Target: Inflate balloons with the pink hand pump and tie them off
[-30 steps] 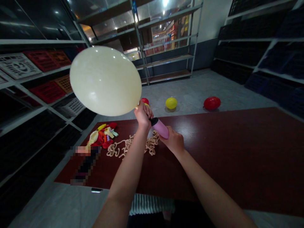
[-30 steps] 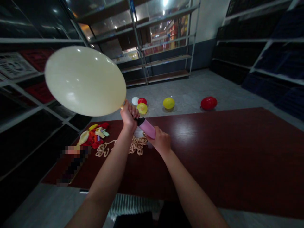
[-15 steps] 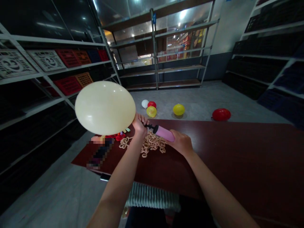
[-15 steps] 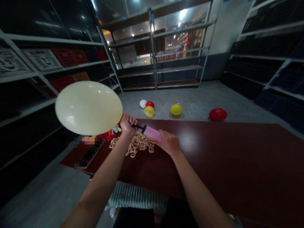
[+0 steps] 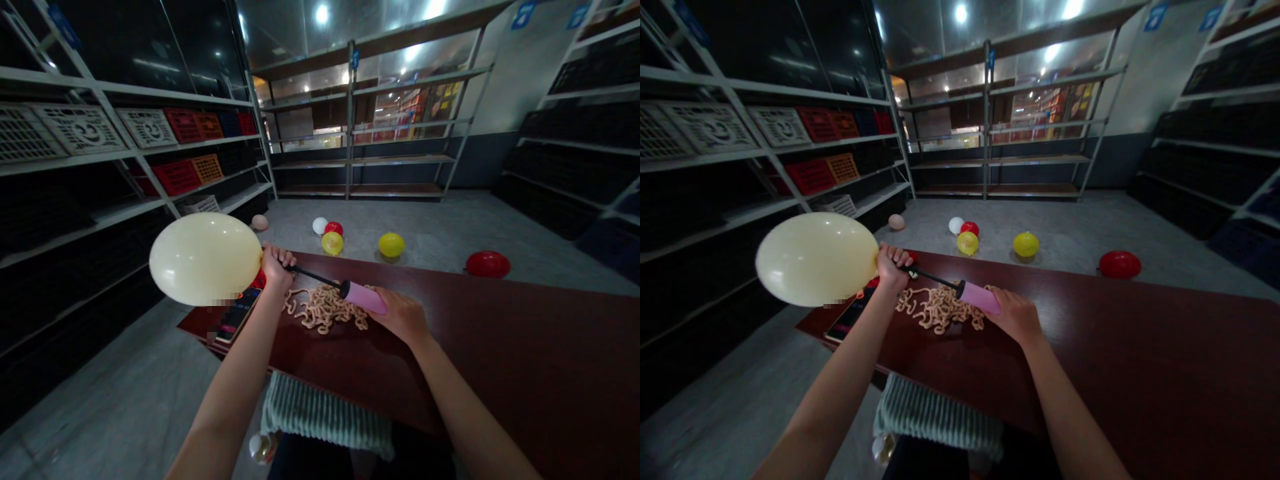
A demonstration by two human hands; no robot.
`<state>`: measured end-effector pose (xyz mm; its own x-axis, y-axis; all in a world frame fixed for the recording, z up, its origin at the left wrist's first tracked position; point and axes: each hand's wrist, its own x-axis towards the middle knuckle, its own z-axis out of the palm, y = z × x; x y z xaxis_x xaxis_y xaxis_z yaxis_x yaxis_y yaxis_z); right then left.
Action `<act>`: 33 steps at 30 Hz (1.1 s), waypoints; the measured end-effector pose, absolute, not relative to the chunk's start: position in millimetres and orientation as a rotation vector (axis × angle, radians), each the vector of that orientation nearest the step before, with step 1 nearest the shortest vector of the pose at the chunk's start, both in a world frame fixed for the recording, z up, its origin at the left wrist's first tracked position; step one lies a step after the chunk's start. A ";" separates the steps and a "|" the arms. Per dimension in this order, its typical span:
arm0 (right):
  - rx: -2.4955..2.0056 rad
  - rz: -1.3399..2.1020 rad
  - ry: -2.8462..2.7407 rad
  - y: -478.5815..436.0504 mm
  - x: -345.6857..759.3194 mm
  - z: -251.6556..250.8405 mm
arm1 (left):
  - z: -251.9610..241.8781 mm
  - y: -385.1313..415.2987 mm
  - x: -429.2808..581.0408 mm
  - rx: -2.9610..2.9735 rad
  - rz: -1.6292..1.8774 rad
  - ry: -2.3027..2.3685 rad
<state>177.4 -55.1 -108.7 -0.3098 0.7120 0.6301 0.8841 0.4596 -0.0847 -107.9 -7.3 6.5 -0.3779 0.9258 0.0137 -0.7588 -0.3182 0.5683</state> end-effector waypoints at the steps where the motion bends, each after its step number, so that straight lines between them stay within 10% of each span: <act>1: -1.326 -0.368 -2.099 -55.3 176.8 -108.2 | 11.8 -6.5 -111.0 0.416 1.899 0.590; 14: -1.474 -0.113 -1.796 -52.8 181.4 -119.3 | 91.1 29.7 -7.4 0.822 1.824 0.529; 33: -1.568 -0.155 -1.663 -42.4 188.7 -115.2 | 25.6 32.1 77.3 0.786 1.603 0.640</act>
